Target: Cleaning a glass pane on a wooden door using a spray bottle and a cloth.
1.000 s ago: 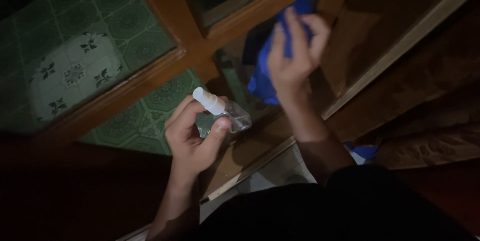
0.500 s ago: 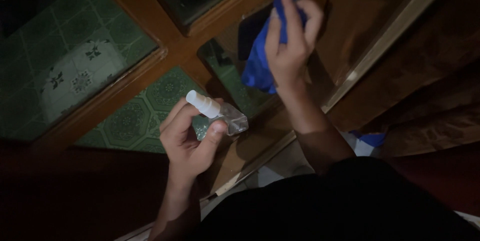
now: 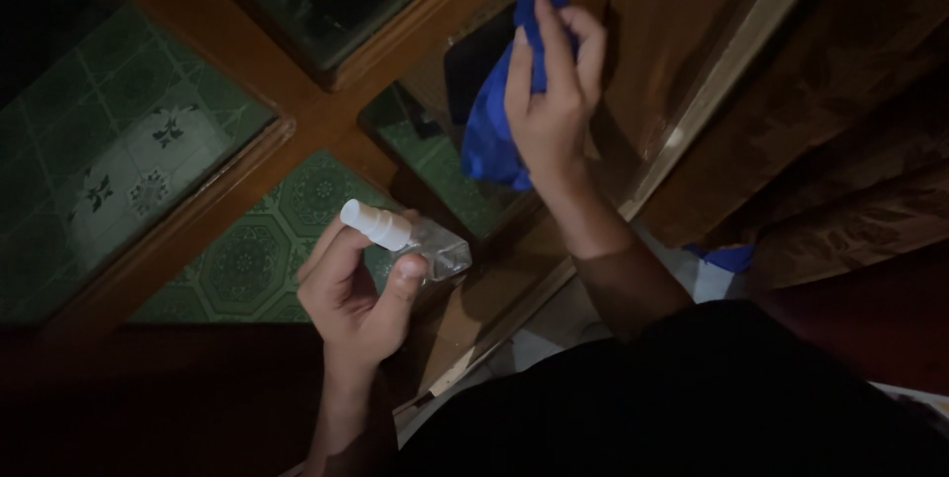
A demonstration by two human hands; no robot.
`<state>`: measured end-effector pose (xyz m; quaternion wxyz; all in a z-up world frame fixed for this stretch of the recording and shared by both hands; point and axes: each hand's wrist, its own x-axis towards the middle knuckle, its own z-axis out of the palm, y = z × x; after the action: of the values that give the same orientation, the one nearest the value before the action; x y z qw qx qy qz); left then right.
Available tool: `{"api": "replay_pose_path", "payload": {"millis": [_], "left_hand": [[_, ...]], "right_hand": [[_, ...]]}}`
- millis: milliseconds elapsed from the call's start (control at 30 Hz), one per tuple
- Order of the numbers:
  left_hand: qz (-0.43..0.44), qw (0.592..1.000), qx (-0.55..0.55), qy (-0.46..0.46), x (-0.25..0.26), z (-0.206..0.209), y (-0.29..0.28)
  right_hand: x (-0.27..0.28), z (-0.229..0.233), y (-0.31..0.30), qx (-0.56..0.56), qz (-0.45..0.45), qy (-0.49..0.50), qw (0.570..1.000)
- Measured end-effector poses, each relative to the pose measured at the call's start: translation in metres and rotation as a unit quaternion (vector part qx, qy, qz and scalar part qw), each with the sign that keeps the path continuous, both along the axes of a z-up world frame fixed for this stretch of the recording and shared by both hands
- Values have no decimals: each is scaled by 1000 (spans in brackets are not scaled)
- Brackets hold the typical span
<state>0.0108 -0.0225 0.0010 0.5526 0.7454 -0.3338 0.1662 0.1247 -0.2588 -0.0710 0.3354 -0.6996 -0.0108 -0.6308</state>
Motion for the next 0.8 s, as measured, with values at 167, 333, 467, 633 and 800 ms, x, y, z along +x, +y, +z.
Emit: {"api": "replay_pose_path", "payload": {"millis": [167,333,467,633,800], "left_hand": [[-3,1000,-14,6,0,-1,0],[5,1000,1,-19,3,-4,3],[-4,1000,-21,2,4,-7,9],[-2,1000,-16,13,4,-7,10],[3,1000,-15,7,6,-7,8]], "right_hand": [[3,15,2,19,14,-11,1000],[5,12,5,39,15,-20,999],[0,-26,15,66,-27,34,997],[4,-8,13,81,9,16,997],[7,5,23,55,-10,-14,998]]}}
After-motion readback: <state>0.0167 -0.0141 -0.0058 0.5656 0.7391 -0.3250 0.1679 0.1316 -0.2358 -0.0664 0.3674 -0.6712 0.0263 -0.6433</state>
